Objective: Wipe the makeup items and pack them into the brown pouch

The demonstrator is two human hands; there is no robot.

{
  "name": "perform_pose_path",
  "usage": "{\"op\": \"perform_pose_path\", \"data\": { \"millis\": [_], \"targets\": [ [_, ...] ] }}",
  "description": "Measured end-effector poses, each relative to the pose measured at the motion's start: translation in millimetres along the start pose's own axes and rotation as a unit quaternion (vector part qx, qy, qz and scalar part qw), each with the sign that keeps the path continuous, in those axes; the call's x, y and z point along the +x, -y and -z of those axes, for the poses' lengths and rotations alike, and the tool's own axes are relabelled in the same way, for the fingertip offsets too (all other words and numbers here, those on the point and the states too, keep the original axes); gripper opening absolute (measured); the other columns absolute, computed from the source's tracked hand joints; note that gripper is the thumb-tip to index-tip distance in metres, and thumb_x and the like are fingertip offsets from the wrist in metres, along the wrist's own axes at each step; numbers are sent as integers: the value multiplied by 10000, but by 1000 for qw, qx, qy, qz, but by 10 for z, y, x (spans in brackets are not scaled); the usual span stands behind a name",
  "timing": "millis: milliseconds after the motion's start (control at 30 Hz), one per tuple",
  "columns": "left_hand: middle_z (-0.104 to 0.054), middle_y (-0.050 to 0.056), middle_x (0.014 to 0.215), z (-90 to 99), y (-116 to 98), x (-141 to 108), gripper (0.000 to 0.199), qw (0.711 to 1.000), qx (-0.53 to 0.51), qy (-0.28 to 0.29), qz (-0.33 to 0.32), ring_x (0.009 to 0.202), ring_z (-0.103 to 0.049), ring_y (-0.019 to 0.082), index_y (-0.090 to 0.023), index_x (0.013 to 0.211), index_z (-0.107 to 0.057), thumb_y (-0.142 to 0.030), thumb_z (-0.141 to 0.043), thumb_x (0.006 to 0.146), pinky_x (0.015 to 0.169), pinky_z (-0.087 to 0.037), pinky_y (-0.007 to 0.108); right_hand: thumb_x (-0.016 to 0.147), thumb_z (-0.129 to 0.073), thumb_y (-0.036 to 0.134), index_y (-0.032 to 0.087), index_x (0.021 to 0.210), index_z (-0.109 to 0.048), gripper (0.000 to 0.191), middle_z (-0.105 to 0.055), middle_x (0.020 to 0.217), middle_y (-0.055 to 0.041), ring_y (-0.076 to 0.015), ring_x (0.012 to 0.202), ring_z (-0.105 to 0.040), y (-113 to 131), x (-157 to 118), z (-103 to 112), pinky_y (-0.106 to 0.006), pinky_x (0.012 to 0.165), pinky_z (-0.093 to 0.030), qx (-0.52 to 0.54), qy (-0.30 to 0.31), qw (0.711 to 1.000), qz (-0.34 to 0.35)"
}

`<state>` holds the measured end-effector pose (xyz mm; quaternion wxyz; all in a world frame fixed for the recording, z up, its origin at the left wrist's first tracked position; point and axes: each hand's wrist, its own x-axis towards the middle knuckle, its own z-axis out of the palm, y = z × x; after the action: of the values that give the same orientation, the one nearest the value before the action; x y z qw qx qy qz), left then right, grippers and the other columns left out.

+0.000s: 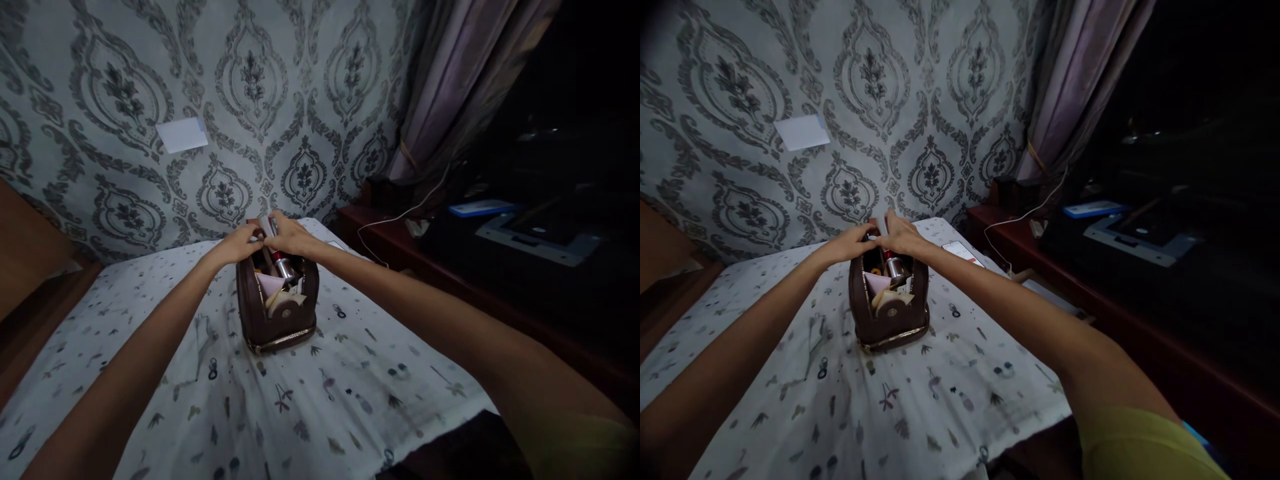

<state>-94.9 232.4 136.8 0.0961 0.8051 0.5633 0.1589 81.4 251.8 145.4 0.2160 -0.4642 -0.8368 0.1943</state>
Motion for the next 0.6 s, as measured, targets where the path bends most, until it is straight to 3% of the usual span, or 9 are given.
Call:
{"op": "perform_pose_path", "data": {
  "millis": [233,600],
  "targets": [
    [-710,114,1140,-14,86,330,346,997,46,60,32,1046,-640,259,-151,1102,-631,-316,-565,805,934,-481,326,754,-614,302,149,1289,-501,568,-686,1091,-111,-266,969,-649,19,-3,58,-312,790,-499,-52,10,999,-10],
    [-754,78,906,-47,87,689,368,989,59,117,68,891,-661,225,-120,978,-699,-269,-657,644,773,-498,227,757,-616,286,129,1285,-522,559,-694,1063,-105,-243,934,-649,-47,13,98,-291,770,-481,-16,3,1000,-10]
  ]
}}
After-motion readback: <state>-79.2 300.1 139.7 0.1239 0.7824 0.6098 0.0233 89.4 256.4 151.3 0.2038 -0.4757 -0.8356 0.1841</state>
